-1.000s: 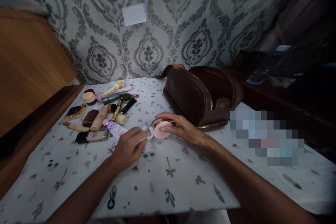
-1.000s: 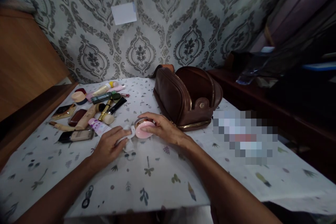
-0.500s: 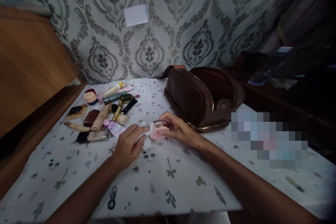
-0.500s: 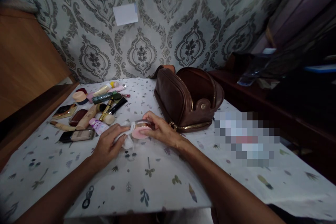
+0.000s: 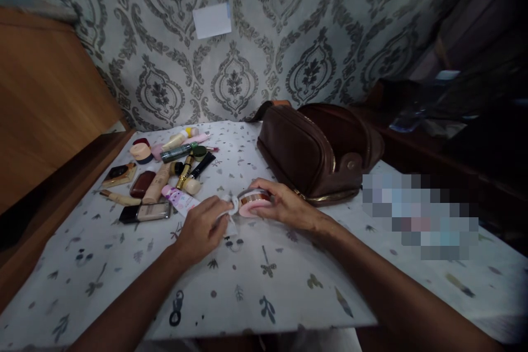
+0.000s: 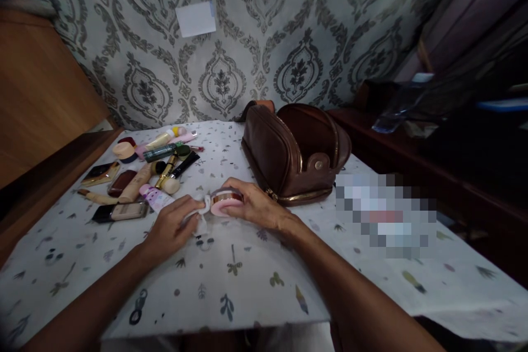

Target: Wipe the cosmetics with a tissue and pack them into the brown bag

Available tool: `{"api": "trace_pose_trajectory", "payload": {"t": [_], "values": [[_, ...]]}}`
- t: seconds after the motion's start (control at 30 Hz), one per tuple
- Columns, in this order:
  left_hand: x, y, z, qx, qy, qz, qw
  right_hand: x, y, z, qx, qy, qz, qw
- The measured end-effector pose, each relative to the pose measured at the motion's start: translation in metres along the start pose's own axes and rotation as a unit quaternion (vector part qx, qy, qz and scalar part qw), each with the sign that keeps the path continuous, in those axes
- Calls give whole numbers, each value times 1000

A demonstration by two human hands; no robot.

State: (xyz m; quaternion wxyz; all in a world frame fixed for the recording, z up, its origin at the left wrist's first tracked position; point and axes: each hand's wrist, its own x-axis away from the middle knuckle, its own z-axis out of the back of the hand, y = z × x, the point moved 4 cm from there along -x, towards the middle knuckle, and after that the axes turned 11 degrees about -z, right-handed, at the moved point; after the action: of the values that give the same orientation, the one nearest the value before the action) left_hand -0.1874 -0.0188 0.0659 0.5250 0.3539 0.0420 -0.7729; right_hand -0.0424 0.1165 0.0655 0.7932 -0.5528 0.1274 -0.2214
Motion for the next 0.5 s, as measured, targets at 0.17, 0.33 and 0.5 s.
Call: {"api": "trace_pose_trajectory", "payload": {"t": [0.17, 0.33, 0.5], "values": [[0, 0, -7, -21, -59, 1, 998, 1, 1, -2, 25, 5, -17, 1000], [-1, 0, -6, -22, -46, 3, 999, -1, 2, -5, -35, -9, 2, 999], [-1, 2, 4, 11, 37, 0, 999, -2, 1, -12, -89, -22, -2, 996]]}}
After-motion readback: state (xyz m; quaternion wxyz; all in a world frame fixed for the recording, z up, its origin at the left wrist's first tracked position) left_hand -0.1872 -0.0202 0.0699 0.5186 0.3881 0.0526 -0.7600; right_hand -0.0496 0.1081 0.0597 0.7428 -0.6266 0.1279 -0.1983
